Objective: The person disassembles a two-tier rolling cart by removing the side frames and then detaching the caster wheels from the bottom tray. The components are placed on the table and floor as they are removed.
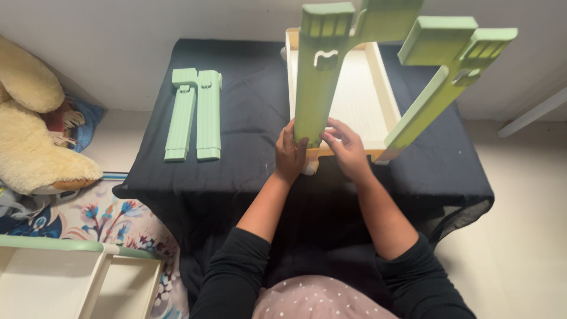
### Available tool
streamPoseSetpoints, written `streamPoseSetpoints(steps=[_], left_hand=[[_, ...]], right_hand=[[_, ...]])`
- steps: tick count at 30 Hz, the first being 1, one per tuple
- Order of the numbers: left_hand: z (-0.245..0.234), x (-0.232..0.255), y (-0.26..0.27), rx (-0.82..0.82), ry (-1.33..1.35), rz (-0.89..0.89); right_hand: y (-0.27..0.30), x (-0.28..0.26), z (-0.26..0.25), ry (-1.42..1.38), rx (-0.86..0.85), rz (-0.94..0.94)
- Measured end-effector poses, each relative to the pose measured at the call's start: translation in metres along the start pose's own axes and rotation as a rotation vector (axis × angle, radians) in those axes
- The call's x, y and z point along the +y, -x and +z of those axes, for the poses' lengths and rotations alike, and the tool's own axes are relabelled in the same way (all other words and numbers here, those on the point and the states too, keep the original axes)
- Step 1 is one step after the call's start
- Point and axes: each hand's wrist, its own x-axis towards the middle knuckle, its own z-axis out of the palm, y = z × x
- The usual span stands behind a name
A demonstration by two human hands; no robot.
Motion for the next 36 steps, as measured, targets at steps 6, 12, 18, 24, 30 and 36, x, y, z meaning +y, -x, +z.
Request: streamPoseSetpoints(steps=[6, 12, 18, 24, 30, 36], left_hand=[[-0.025, 0.019, -0.019, -0.005, 0.087, -0.036], [-0.084, 0.036, -0.044, -0.005, 0.072, -0.148], [-0.157, 0.012, -0.044, 0.035, -0.131, -0.338], [-0.214, -0.050, -0.027, 0.041, -0.265, -0.474], [-0.245, -0.105, -0.001, -0.055, -0.461, -0.487], [-0.248, -0.116, 0.010, -0.074, -0.479, -0.619]], right_hand=[[-0.001, -0.028, 0.037, 0.257, 0.113, -0.241], [-0.016, -0.046, 0.090, 0.343, 0.107, -0.334], [-0.038, -0.029, 0.171, 0.315, -0.011, -0.283], [-0.065, 0.008, 0.248, 0.148, -0.127, -0.104], [-0.067, 0.042, 0.287, 0.166, -0.179, -0.032], [-0.066, 0.054, 0.296, 0.129, -0.218, 0.014]])
